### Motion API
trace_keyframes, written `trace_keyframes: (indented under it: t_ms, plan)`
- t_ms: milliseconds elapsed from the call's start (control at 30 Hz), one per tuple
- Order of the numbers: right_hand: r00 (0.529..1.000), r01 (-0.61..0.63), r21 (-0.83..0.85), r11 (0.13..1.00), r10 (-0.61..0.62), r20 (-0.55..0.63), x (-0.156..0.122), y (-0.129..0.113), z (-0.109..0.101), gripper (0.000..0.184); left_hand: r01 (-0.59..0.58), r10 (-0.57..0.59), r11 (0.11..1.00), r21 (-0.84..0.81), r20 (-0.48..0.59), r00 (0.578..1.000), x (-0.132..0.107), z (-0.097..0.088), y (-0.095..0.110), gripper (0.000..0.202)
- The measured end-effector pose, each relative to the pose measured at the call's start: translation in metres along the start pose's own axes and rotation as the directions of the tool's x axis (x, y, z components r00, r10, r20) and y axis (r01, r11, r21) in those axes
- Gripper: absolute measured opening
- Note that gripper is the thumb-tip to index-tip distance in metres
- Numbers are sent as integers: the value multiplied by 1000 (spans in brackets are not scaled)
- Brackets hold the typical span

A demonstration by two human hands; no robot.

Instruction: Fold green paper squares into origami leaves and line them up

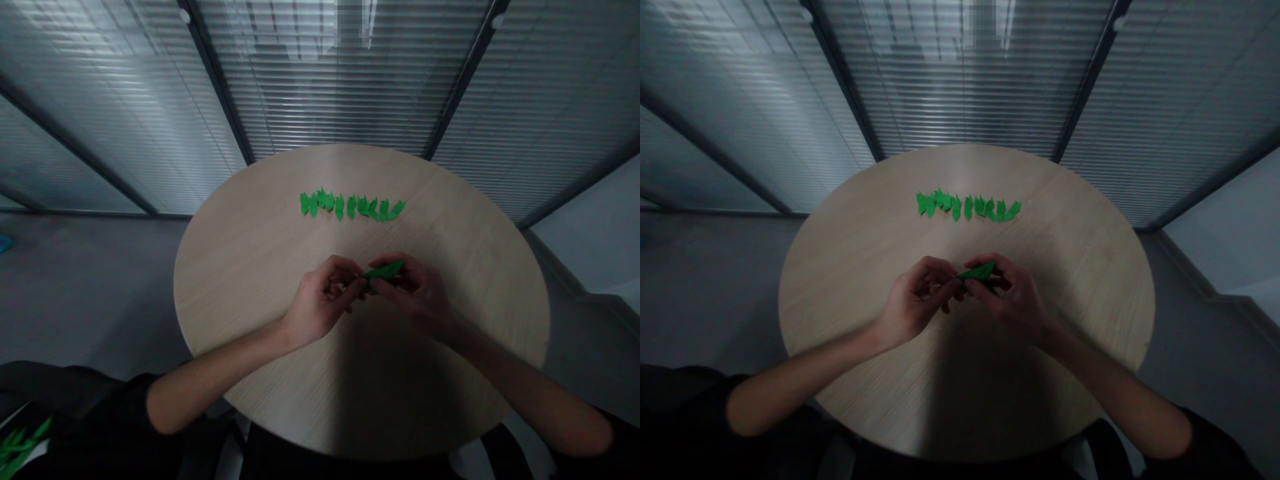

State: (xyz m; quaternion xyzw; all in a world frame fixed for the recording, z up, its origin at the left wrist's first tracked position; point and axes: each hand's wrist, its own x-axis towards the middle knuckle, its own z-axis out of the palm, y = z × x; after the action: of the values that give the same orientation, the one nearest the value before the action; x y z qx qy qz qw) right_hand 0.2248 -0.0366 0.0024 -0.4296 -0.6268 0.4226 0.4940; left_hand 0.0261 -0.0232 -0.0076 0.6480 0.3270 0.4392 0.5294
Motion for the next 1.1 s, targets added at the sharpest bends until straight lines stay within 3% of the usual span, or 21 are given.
trace_keyframes:
  t_ms: [500,767,900,967,1100]
  plan:
    - [998,-22,-40,999,24,50,1,-1,1,21,13,-13,1000,11,37,999,0,-2,-1,20]
    - [998,2,-113,994,-10,-70,0,3,0,27,117,-117,988,97,-14,993,2,-4,0,28]
    - [998,6,-85,996,-12,-66,0,0,1,24,-50,86,953,299,-107,991,4,-7,2,30]
    - [998,10,-79,997,-15,-57,0,-1,1,24,-107,142,939,328,-84,986,6,-8,3,30]
    - [999,10,-76,997,-14,-49,1,0,1,24,-5,-9,969,248,52,999,6,-6,4,21]
